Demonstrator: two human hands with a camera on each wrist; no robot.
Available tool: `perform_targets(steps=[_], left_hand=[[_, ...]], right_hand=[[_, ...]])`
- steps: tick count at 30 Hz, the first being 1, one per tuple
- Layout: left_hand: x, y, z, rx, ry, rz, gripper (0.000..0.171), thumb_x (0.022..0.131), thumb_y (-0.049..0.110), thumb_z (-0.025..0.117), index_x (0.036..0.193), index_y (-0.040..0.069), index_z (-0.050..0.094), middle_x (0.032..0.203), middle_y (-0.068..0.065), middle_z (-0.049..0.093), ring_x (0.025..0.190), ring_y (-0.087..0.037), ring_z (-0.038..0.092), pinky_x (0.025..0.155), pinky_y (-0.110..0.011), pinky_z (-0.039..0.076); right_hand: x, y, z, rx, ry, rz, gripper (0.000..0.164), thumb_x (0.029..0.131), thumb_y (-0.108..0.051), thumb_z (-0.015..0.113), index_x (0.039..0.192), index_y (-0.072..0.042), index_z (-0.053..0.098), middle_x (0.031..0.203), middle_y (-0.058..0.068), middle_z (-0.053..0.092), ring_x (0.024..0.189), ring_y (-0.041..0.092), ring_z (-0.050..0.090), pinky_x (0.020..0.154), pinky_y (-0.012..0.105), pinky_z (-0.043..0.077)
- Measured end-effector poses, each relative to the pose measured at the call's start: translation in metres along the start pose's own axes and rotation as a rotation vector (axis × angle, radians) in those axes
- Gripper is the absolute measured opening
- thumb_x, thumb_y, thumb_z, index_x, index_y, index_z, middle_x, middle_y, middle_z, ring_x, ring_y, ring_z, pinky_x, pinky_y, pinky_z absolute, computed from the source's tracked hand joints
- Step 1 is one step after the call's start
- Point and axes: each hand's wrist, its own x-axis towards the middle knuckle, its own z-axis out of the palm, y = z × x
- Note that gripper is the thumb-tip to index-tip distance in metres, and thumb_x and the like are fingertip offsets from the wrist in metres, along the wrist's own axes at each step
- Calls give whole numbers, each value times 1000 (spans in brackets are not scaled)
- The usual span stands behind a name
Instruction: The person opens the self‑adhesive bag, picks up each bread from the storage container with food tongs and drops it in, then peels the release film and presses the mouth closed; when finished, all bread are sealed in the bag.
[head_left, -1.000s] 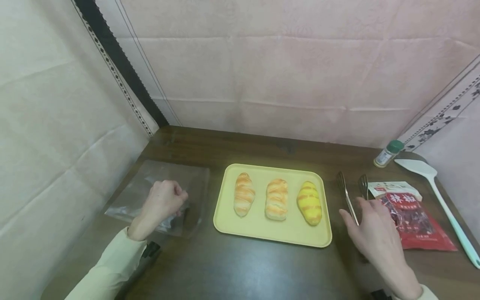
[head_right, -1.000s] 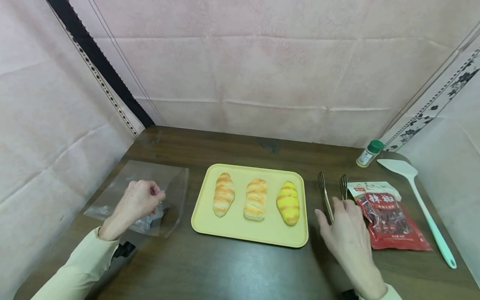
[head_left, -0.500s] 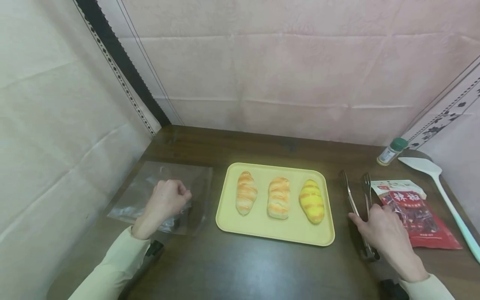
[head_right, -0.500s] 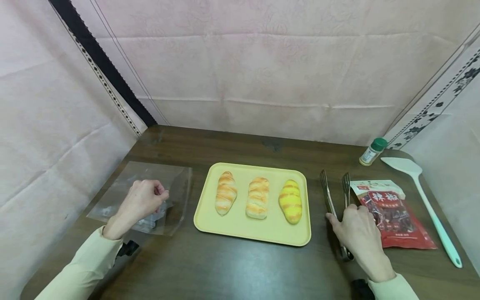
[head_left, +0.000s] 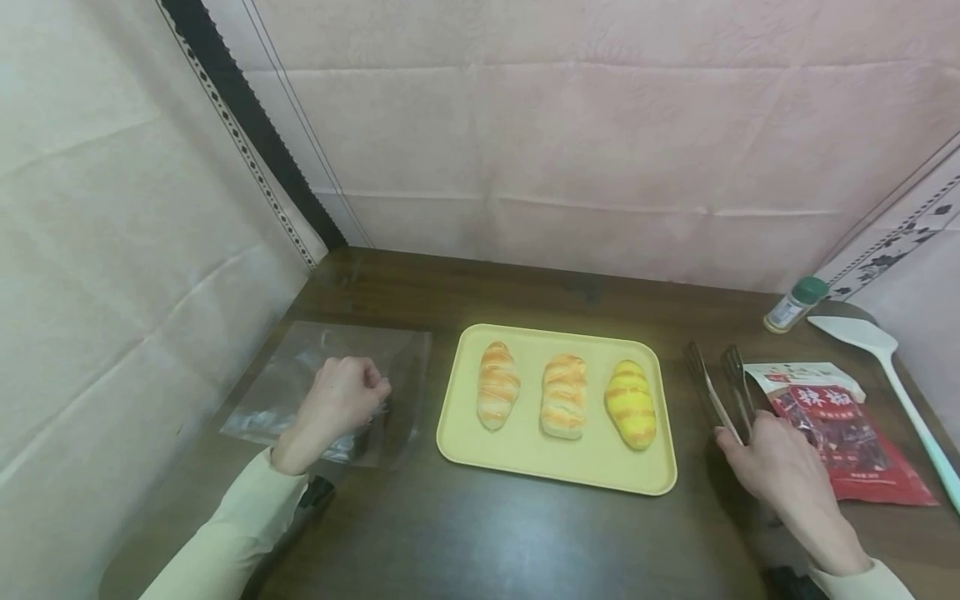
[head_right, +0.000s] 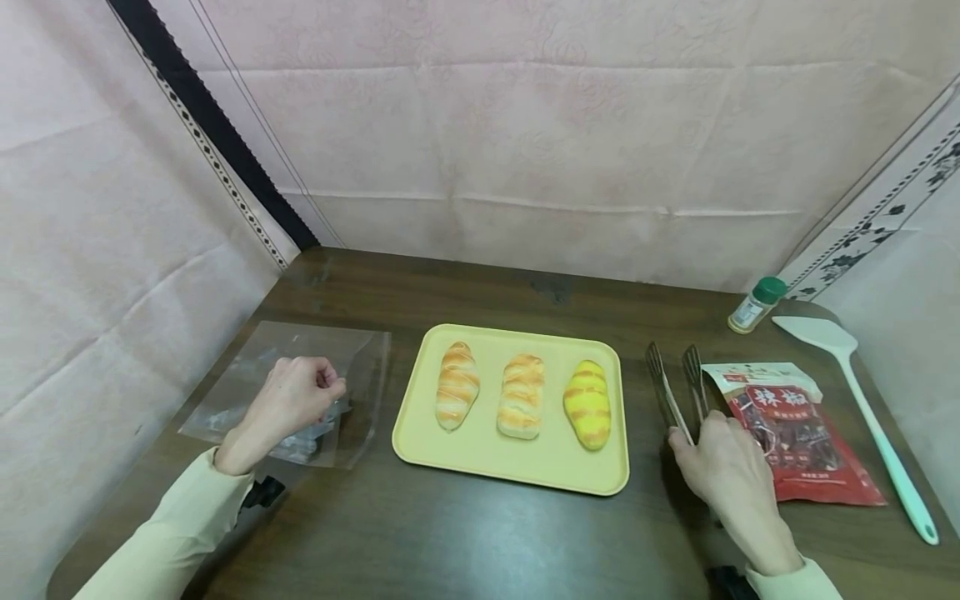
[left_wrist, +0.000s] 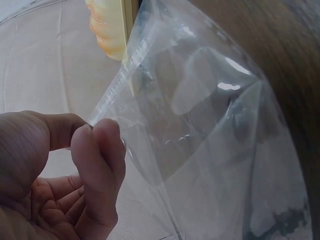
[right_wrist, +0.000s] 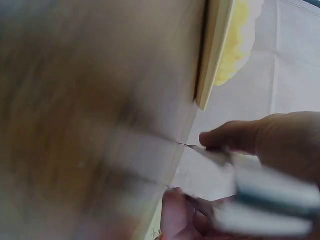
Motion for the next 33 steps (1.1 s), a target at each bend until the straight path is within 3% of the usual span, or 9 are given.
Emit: perform_targets(steps=[5, 15, 17, 21, 28, 33], left_hand=[[1, 1, 1, 1, 3, 4, 15, 92, 10, 64, 81, 7, 73, 69, -4, 70, 58, -17, 59, 60, -32, 48], [0, 3, 2, 4, 7, 5, 14, 92, 11, 66, 82, 6, 73, 72, -5, 72, 59, -17, 59, 59, -32, 47], [0, 3, 2, 1, 7, 6, 13, 92, 11, 66, 82, 6, 73, 72, -6, 72, 59, -17, 58, 59, -32, 47], [0, 3, 3, 3, 15, 14, 13, 91, 10, 66, 81, 6, 72, 72, -5, 72, 58, -17, 57, 59, -31, 46], [1, 2, 4, 2, 24, 23, 13, 91, 9, 67, 80, 7, 72, 70, -5, 71, 57, -17, 57, 58, -31, 46], [2, 2, 3, 1, 20, 23, 13, 92, 10, 67, 80, 7, 72, 70, -5, 71, 57, -17, 57, 58, -31, 45]], right_hand=[[-4, 2, -2, 17, 66, -52, 48, 104, -30, 66, 103, 17, 56, 89, 36, 64, 84, 55, 65, 74, 68, 51], [-27, -10, -9, 52, 170, -126, 40, 104, -30, 69, 99, 8, 57, 76, 18, 61, 70, 37, 59, 63, 54, 46], [-34, -17, -10, 52, 189, -149, 43, 103, -29, 70, 107, 12, 58, 81, 22, 62, 74, 43, 62, 67, 59, 49], [-48, -34, -11, 67, 206, -189, 43, 101, -30, 75, 113, 8, 60, 87, 21, 65, 80, 43, 65, 70, 62, 50], [-68, -71, -9, 107, 204, -278, 35, 98, -26, 80, 118, -4, 62, 84, 6, 63, 73, 24, 59, 61, 41, 44], [-79, -99, -1, 130, 178, -364, 54, 95, -23, 83, 138, 2, 61, 88, 3, 68, 73, 17, 58, 62, 38, 46]])
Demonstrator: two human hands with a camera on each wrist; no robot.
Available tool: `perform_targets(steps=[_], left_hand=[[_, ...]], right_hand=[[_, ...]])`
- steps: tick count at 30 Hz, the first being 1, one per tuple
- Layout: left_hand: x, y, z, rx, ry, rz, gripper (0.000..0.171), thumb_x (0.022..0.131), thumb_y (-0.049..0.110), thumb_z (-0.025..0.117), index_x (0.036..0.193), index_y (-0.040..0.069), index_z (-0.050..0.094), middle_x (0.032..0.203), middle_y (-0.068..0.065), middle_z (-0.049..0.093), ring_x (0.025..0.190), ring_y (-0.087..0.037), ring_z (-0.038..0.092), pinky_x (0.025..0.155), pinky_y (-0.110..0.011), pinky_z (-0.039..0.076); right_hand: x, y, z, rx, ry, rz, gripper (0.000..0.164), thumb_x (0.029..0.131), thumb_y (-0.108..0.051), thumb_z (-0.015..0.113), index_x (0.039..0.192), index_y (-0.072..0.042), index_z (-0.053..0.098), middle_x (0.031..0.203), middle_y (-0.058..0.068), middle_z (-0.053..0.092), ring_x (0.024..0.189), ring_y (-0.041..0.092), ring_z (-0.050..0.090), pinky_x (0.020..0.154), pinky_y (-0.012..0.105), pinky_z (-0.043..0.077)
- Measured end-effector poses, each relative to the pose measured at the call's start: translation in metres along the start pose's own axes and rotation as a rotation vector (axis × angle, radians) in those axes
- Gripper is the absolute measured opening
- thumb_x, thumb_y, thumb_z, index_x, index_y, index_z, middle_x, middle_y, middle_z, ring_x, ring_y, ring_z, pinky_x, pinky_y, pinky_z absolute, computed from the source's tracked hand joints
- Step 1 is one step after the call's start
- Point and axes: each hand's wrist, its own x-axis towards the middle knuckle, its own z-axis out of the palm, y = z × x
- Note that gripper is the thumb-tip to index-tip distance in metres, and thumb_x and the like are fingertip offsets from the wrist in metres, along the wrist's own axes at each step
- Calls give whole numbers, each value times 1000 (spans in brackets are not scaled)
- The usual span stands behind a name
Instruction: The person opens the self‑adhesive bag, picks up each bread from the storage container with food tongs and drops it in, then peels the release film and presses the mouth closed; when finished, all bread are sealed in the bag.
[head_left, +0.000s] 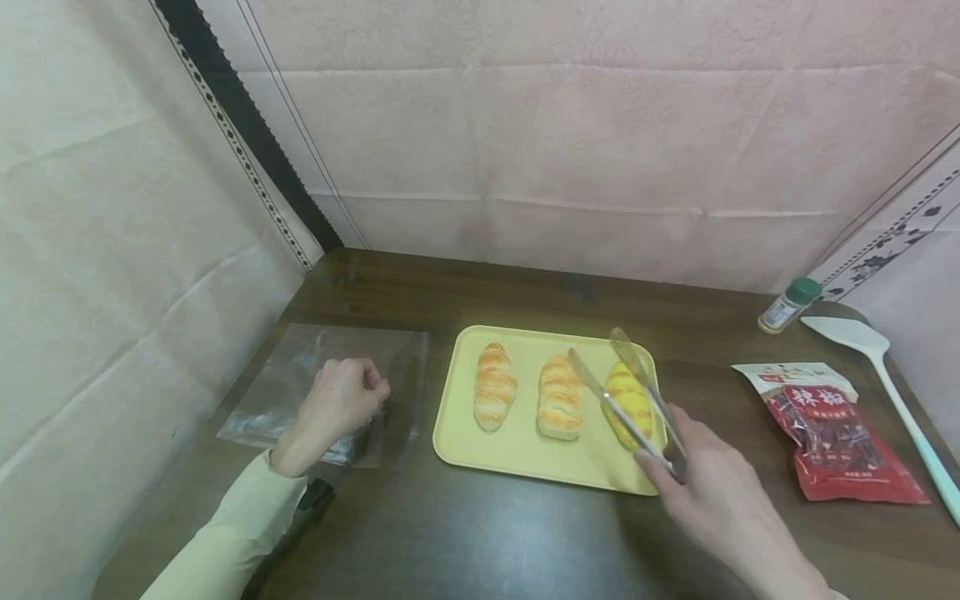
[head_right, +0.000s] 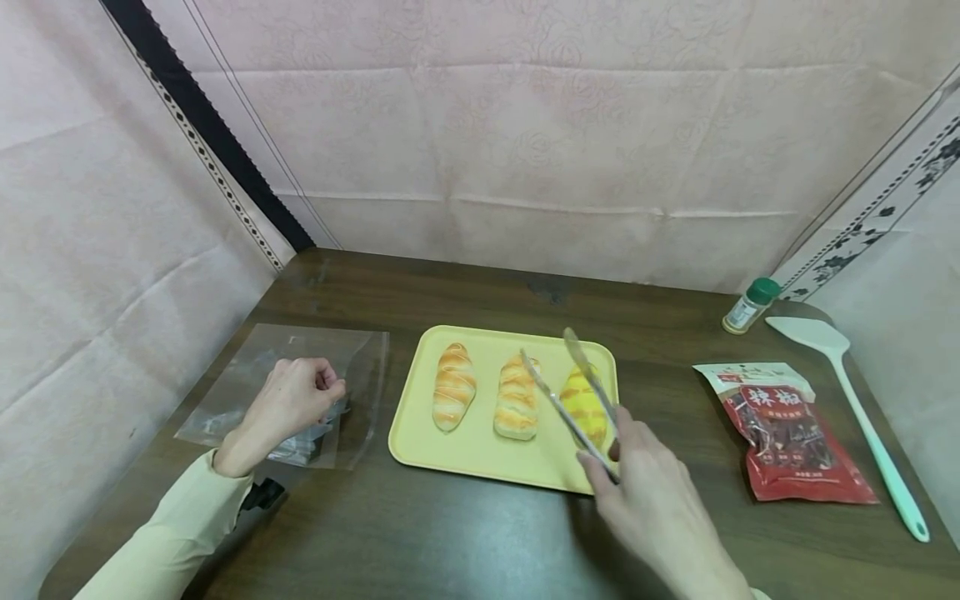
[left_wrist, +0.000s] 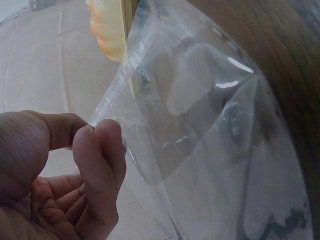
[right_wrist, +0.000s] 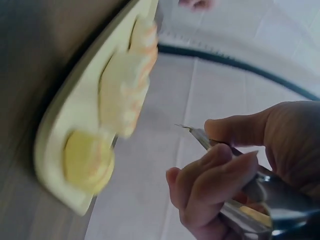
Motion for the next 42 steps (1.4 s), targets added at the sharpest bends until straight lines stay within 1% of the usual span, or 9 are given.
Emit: perform_targets(steps=[4, 7, 11, 17, 21, 24, 31, 37, 42], left_hand=[[1, 0, -2, -2, -4, -7, 14, 93, 10, 66, 81, 7, 72, 70, -5, 71, 57, -17, 57, 58, -31, 45], [2, 0, -3, 2, -2, -9, 14, 93, 11, 67, 81, 7, 72, 71, -5, 72, 58, -17, 57, 59, -31, 45], [3, 0, -3, -2, 5, -7, 14, 93, 11, 67, 80, 8, 71, 71, -5, 71, 58, -17, 57, 59, -31, 46], [4, -1, -3, -11, 19, 6, 15, 94, 10, 67, 79, 6, 70, 69, -5, 69, 56, -16, 56, 57, -31, 44], [5, -2, -2, -13, 22, 13, 15, 94, 9, 66, 80, 6, 70, 67, -5, 68, 55, -16, 54, 55, -31, 43], [6, -1, -3, -16, 23, 17, 15, 94, 9, 66, 80, 6, 70, 67, -5, 67, 54, -16, 54, 55, -31, 43], [7, -1, -2, -45, 15, 18, 15, 95, 9, 66, 81, 6, 70, 64, -4, 68, 52, -14, 59, 53, -30, 45], [3, -2, 4, -71, -32, -3, 17, 97, 11, 66, 81, 7, 68, 61, -1, 69, 52, -12, 62, 53, -29, 46], [2, -1, 5, -75, -28, -7, 17, 97, 10, 66, 80, 7, 67, 61, -2, 68, 52, -13, 61, 52, -30, 46]], right_hand=[[0, -22, 12, 22, -68, -14, 67, 95, -26, 84, 150, 0, 56, 91, 0, 69, 74, 13, 56, 64, 35, 46], [1, -38, 22, 39, -123, -17, 68, 96, -29, 83, 152, -3, 54, 94, 1, 71, 76, 12, 59, 65, 35, 49], [1, -55, 36, 30, -155, -58, 71, 98, -31, 81, 155, 1, 52, 98, 2, 70, 83, 13, 64, 72, 39, 56], [6, -73, 53, 9, -188, -79, 74, 101, -33, 77, 158, 4, 46, 122, 19, 74, 103, 32, 76, 88, 53, 61], [11, -83, 57, 32, -237, -49, 78, 104, -32, 73, 161, 8, 40, 136, 29, 70, 116, 41, 75, 98, 58, 60], [10, -87, 60, 45, -249, -27, 80, 105, -33, 72, 164, 7, 37, 143, 30, 66, 123, 43, 73, 104, 60, 58], [3, -92, 74, 13, -208, -25, 82, 104, -33, 74, 164, 6, 34, 128, 26, 68, 98, 37, 76, 86, 52, 62], [-5, -90, 83, 44, -220, 13, 84, 103, -36, 75, 164, 4, 35, 133, 26, 66, 96, 40, 75, 85, 56, 62], [-7, -90, 90, 49, -221, 21, 87, 102, -38, 75, 165, 6, 34, 132, 26, 67, 92, 40, 74, 80, 56, 62]])
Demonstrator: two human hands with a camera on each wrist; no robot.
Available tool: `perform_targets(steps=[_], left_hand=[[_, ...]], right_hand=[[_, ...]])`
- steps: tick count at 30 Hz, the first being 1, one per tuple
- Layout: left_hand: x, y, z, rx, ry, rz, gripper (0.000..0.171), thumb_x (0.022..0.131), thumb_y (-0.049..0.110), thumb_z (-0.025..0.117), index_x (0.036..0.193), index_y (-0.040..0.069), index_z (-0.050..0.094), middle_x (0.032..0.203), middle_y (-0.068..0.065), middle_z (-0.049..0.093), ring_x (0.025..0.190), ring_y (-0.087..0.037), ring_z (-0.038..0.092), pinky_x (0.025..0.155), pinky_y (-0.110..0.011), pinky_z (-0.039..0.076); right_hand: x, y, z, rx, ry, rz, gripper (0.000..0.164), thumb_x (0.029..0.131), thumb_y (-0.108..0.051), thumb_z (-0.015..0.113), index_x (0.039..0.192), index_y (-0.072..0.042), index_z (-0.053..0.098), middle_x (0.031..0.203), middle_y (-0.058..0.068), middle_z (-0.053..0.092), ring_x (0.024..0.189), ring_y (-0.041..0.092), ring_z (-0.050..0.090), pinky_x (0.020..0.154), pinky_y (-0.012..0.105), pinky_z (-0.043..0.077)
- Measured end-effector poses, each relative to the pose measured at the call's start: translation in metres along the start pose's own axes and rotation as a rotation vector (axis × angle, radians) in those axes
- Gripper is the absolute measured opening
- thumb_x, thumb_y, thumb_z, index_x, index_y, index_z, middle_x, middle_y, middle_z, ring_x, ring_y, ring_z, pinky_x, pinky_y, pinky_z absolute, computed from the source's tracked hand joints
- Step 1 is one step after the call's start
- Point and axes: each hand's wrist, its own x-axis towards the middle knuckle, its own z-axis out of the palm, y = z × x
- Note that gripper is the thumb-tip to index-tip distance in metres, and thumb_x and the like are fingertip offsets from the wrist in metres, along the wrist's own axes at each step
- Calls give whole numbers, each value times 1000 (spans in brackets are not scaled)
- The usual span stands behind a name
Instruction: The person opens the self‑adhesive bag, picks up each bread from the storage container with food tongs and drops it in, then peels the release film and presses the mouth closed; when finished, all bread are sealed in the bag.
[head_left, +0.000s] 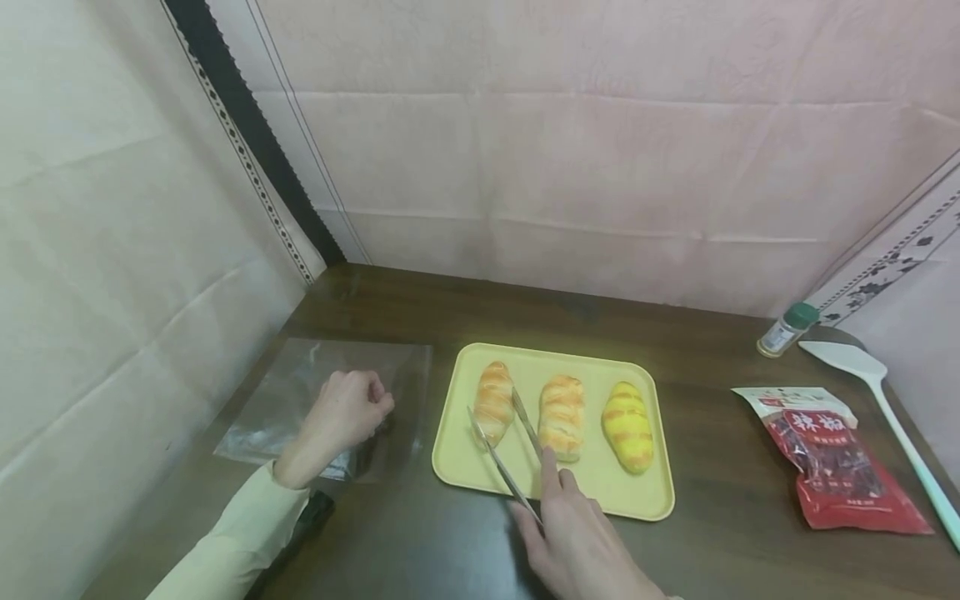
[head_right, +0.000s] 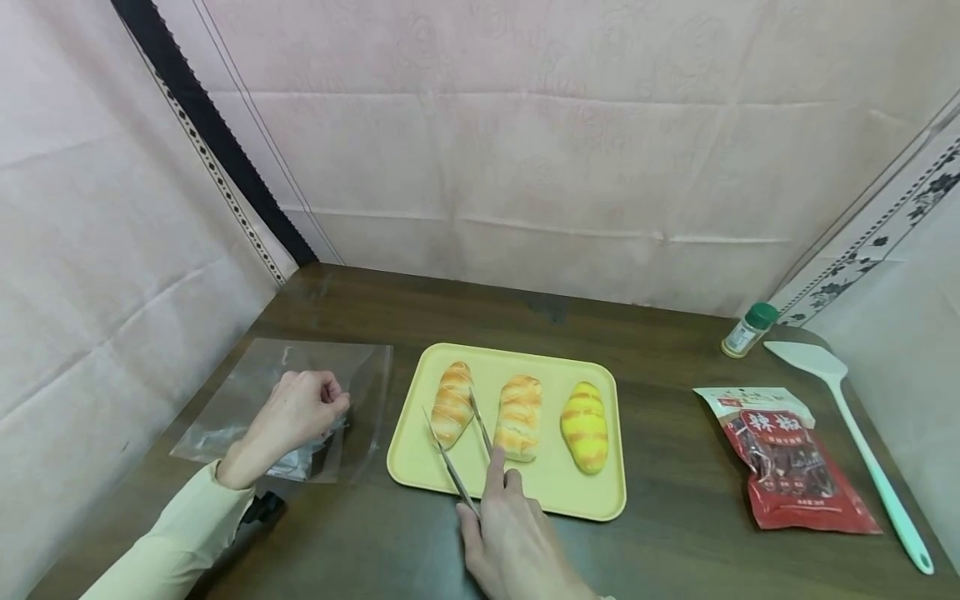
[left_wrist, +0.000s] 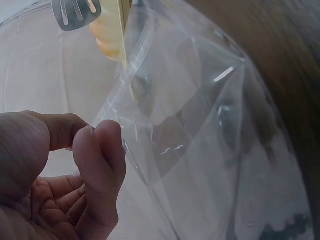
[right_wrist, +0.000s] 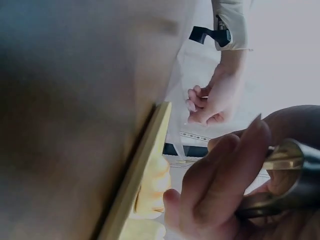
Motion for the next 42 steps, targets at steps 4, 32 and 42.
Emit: perform_targets(steps=[4, 32, 42], left_hand=[[0, 1, 0, 3, 0, 6, 17, 97, 9, 66, 80, 6, 68, 62, -3, 67, 51, -14, 60, 51, -30, 46], [1, 3, -1, 19, 13, 17, 16, 96, 11, 66, 80, 7, 70, 62, -2, 66, 51, -15, 57, 54, -31, 45], [2, 4, -1, 23, 10, 17, 15, 96, 10, 66, 83, 6, 71, 65, -4, 66, 52, -15, 56, 54, -31, 45]], right_hand=[[2, -2, 0, -33, 44, -50, 81, 102, -33, 76, 162, 5, 37, 114, 19, 70, 77, 29, 70, 69, 48, 59], [20, 6, 2, -202, 119, -172, 21, 100, -17, 73, 105, -3, 59, 64, 7, 59, 55, 26, 63, 45, 42, 45], [18, 10, -5, -255, 167, -153, 21, 99, -21, 77, 92, -7, 62, 71, 5, 64, 60, 30, 67, 49, 44, 47]])
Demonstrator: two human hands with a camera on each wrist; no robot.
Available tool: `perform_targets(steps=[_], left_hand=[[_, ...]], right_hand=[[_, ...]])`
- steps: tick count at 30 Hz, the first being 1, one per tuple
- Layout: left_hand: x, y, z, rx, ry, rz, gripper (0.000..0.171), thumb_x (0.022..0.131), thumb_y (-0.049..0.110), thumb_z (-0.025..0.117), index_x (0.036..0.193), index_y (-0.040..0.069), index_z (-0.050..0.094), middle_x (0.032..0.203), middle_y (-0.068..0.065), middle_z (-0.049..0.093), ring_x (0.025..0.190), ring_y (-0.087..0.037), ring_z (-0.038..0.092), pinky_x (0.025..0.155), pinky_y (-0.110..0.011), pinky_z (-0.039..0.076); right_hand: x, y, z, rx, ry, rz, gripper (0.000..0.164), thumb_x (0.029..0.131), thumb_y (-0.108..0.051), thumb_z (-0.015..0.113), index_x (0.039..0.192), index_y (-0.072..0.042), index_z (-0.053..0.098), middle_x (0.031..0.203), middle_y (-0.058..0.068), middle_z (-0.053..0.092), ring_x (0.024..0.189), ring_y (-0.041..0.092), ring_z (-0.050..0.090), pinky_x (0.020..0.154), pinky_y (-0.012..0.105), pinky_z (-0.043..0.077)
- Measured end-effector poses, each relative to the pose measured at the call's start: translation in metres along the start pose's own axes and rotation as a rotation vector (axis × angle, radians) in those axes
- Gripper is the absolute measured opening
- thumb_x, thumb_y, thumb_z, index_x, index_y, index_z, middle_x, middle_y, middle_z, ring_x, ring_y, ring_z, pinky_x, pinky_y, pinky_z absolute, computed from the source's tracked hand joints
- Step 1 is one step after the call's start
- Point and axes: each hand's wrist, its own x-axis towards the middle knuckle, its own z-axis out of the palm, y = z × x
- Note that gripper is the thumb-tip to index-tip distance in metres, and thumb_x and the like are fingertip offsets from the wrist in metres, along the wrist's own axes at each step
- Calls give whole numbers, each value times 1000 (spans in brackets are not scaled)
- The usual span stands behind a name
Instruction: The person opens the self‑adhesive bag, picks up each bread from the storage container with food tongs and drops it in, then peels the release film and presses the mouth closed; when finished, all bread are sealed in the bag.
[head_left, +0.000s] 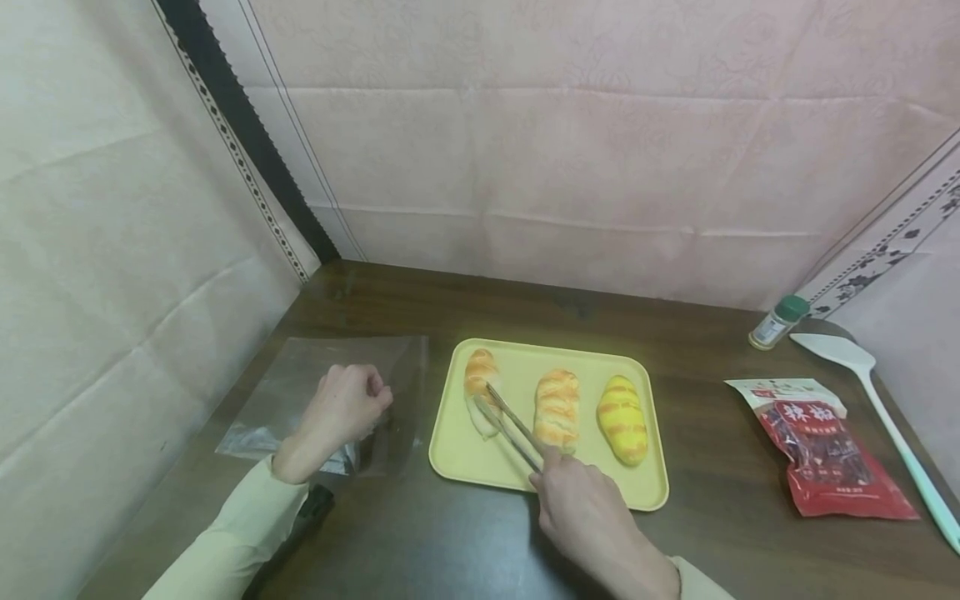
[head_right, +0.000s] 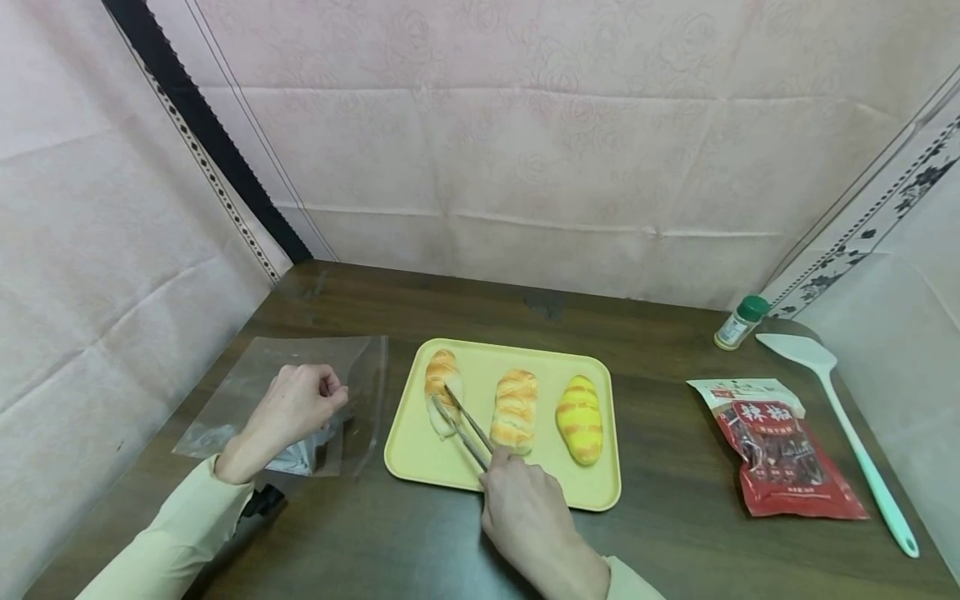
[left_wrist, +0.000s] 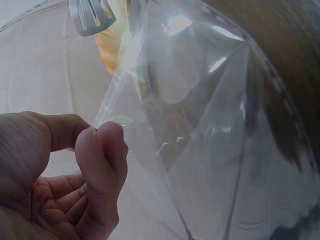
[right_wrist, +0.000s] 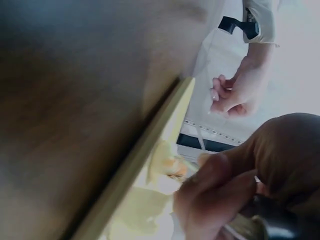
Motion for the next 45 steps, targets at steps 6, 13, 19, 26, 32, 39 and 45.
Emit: perform_targets(steps=[6, 13, 19, 26, 32, 39, 45], left_hand=[[-2, 0, -2, 19, 4, -5, 15, 96, 9, 67, 82, 5, 71, 66, -4, 66, 53, -15, 56, 55, -30, 44], [-3, 2, -3, 50, 55, 36, 11, 93, 5, 65, 84, 3, 72, 69, -5, 66, 57, -16, 53, 59, -31, 45], [-5, 6, -3, 60, 89, 59, 9, 93, 1, 65, 89, 0, 74, 73, -9, 71, 55, -15, 54, 56, -30, 46], [-10, 12, -3, 100, 115, 86, 8, 93, 0, 69, 88, 1, 75, 75, -10, 74, 57, -15, 58, 55, -31, 51], [-13, 16, -2, 145, 181, 141, 8, 90, -2, 71, 86, 1, 76, 73, -9, 74, 57, -15, 56, 55, -34, 52], [-16, 21, 0, 188, 259, 207, 9, 91, -3, 69, 87, 0, 77, 72, -8, 71, 57, -17, 53, 54, -36, 50], [-20, 24, 0, 224, 307, 293, 9, 91, -4, 71, 84, 1, 72, 70, -8, 66, 58, -20, 55, 54, -41, 52]], right_hand=[[-4, 11, 0, 88, 36, -19, 17, 96, -19, 80, 102, -10, 67, 75, 6, 70, 68, 29, 72, 55, 45, 51], [-9, 20, -7, 111, 46, -15, 24, 97, -21, 80, 90, -16, 58, 69, -3, 59, 61, 18, 62, 54, 39, 45], [-9, 16, -24, 139, 26, -52, 28, 98, -23, 81, 88, -20, 55, 67, -11, 45, 60, 7, 46, 55, 29, 39], [-5, 2, -41, 201, -26, -149, 29, 99, -24, 79, 86, -22, 53, 66, -13, 42, 58, 4, 41, 55, 23, 36], [-1, -6, -40, 150, -74, -221, 25, 100, -28, 77, 88, -20, 57, 65, -12, 45, 56, 6, 41, 53, 26, 36], [10, -7, -33, 96, -77, -344, 25, 101, -28, 76, 88, -18, 57, 66, -10, 45, 55, 7, 41, 49, 28, 35], [30, -13, -32, 125, -117, -379, 27, 101, -20, 74, 85, -15, 54, 64, -9, 42, 53, 6, 38, 46, 24, 31]])
